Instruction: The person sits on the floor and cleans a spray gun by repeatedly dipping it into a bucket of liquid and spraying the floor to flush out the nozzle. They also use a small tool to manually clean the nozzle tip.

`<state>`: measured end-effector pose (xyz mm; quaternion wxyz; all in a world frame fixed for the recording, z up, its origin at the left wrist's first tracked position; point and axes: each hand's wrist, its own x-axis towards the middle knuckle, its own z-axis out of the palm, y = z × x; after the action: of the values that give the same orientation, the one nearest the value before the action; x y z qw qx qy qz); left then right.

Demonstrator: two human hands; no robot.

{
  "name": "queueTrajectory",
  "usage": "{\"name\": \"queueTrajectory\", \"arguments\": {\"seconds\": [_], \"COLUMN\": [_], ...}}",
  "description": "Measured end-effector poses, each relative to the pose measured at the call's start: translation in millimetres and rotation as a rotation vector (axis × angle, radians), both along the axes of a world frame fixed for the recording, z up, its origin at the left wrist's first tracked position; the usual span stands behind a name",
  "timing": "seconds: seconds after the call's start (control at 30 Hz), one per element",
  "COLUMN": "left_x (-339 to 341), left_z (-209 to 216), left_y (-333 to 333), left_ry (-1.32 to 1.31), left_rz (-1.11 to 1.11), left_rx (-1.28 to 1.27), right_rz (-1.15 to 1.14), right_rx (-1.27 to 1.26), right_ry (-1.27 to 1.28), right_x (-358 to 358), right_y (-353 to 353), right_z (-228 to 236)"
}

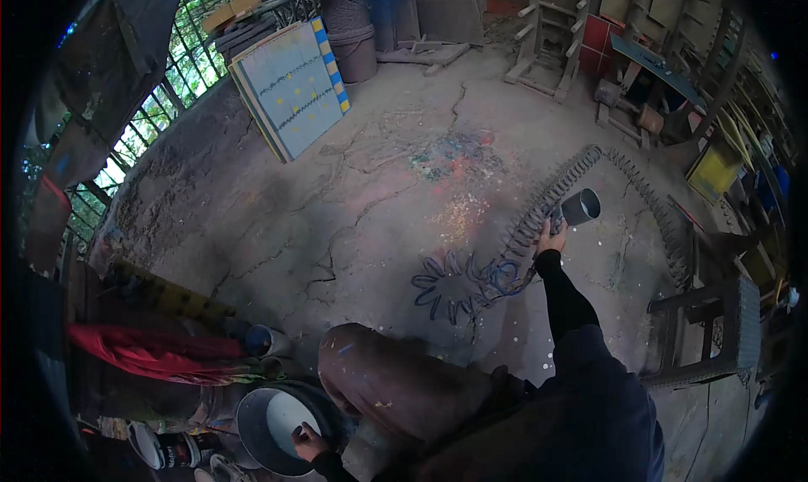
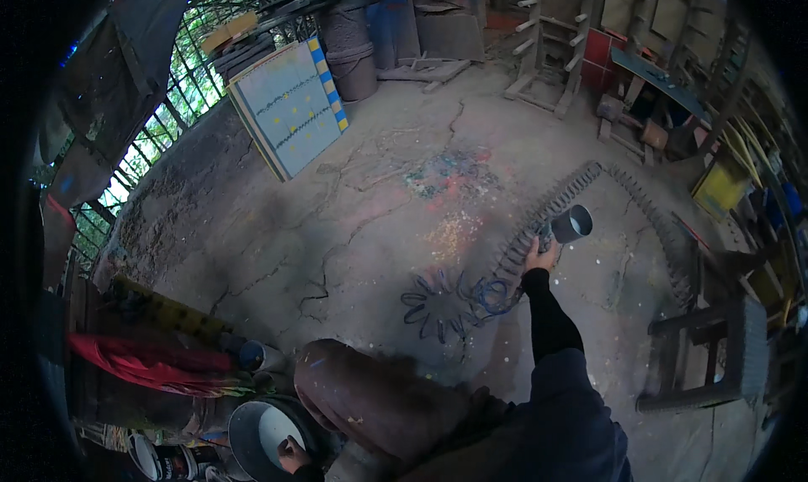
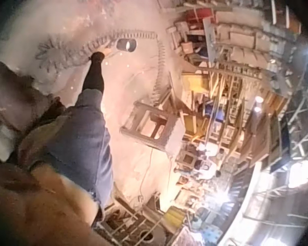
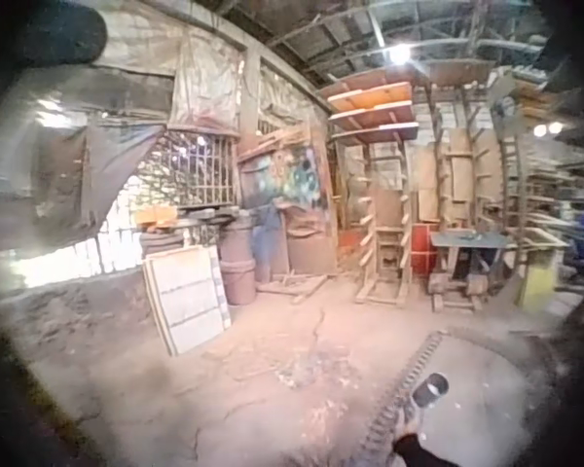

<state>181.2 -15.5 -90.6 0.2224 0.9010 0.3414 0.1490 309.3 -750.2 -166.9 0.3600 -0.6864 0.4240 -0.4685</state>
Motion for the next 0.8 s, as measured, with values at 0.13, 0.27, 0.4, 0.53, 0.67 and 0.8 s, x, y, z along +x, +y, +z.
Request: {"name": "queueTrajectory", "arguments": {"seconds": [0.13, 0.27, 0.4, 0.53, 0.67, 0.8], "left_x": [3.7, 3.1, 1.6, 2.6, 12.8, 3.8], "left_z": [-5.3, -18.3, -15.5, 13.8, 30.1, 20.2], "left_y": [-3.7, 5.3, 9.7, -13.2, -28.3, -16.2], "left_ry": [-0.001, -0.057, 0.005, 0.02, 0.022, -0.056], "left_rz": [0.01, -0.01, 0.01, 0.026, 0.014, 0.048], "left_rx": [-0.02, -0.013, -0.027, 0.031, -0.013, -0.063], "right_rz": [-0.032, 0.009, 0.159, 0.29, 0.307, 0.695], "right_rx": [-0.072, -0.094, -0.003, -0.202, -0.58, 0.472], "right_ry": [-0.036, 0.004, -0.067, -0.004, 0.077, 0.273], "right_x": [2.5, 7.1, 23.4, 36.4, 35.0, 28.5], "right_y": [-41.4, -43.8, 3.0, 66.9, 114.2, 230.3], "right_z": [-10.1, -0.3, 20.0, 49.0, 37.9, 90.0]}}
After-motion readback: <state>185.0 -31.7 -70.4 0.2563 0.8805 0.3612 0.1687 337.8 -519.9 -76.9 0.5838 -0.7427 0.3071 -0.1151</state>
